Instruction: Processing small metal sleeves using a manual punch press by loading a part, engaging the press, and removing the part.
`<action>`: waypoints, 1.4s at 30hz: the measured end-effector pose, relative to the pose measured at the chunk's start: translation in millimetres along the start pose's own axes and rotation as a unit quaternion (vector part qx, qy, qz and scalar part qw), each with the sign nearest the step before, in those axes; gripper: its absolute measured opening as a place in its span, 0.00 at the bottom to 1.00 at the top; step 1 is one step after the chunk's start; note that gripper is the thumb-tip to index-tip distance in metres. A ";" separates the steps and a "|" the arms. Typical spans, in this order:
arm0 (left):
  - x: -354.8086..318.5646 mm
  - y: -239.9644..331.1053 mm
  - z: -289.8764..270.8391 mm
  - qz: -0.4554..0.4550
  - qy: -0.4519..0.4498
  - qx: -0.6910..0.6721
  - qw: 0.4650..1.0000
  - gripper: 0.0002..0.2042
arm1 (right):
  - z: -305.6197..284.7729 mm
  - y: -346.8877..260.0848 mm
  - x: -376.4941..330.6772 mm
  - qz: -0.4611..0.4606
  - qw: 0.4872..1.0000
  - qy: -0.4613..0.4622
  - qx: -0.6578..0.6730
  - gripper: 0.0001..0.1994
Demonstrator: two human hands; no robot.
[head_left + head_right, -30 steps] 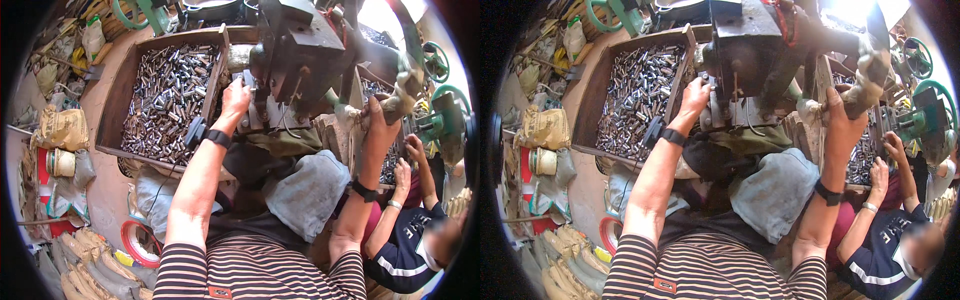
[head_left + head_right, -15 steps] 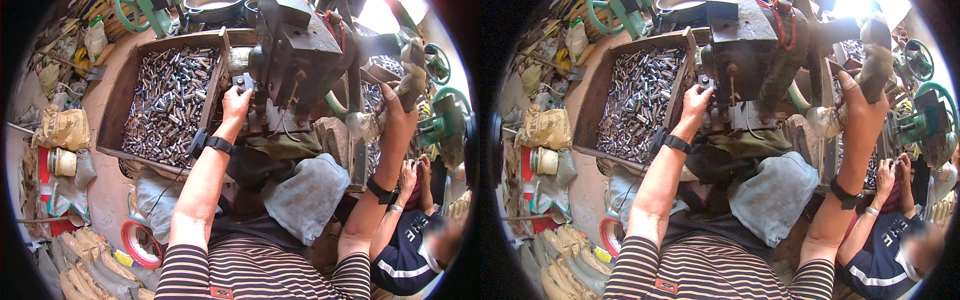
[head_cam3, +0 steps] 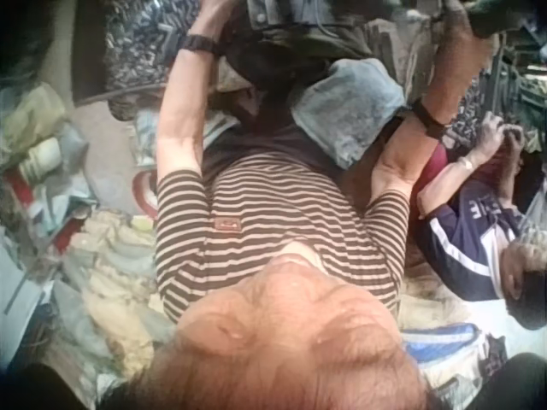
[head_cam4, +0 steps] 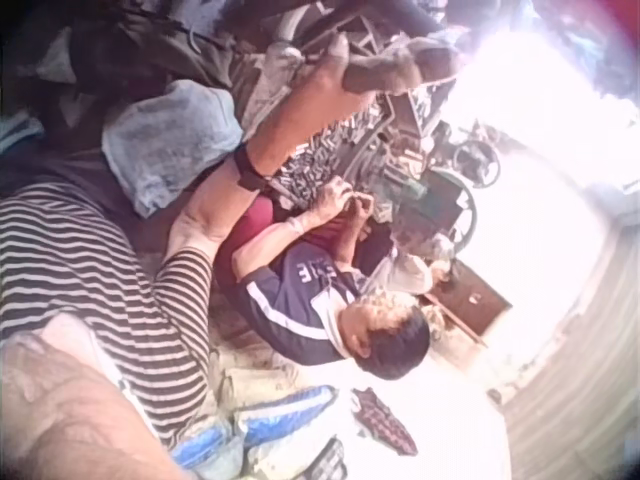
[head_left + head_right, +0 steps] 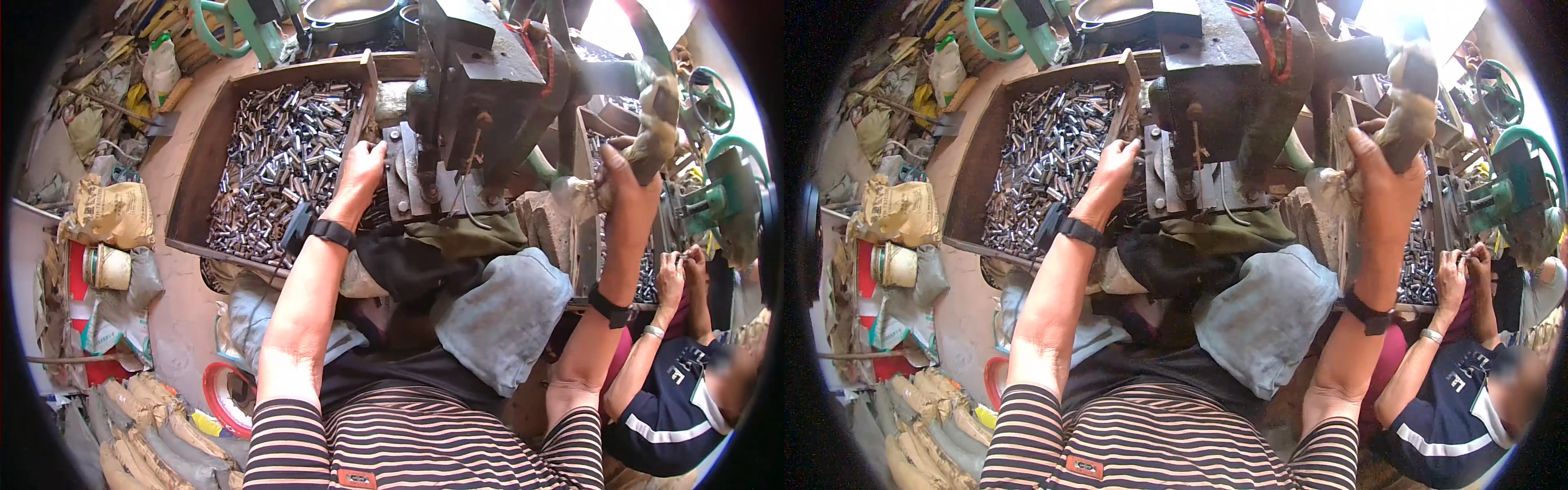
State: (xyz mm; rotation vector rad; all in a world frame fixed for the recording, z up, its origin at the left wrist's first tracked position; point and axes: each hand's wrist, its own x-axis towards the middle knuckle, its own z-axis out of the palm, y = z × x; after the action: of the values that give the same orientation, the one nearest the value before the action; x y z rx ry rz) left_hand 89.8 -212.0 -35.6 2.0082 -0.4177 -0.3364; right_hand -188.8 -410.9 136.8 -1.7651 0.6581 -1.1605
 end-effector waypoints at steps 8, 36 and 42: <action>-18.2 10.7 14.5 -0.031 -0.072 -0.237 0.968 0.10 | -3.2 -20.2 19.8 0.051 0.997 -0.051 0.009 0.12; -84.5 -59.0 -215.9 0.018 0.079 0.233 0.969 0.11 | -25.4 14.7 -67.0 -0.185 0.968 0.151 0.082 0.08; -62.6 -103.5 -209.5 0.097 0.086 0.366 0.921 0.11 | 105.2 -23.2 -116.8 -0.062 0.967 -0.246 0.000 0.05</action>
State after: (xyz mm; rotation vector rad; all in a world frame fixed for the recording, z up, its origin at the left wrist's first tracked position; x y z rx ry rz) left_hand 134.1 25.8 -30.8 2.6646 -0.6954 0.1564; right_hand -143.2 -265.9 90.4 -2.0145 0.2524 -0.7507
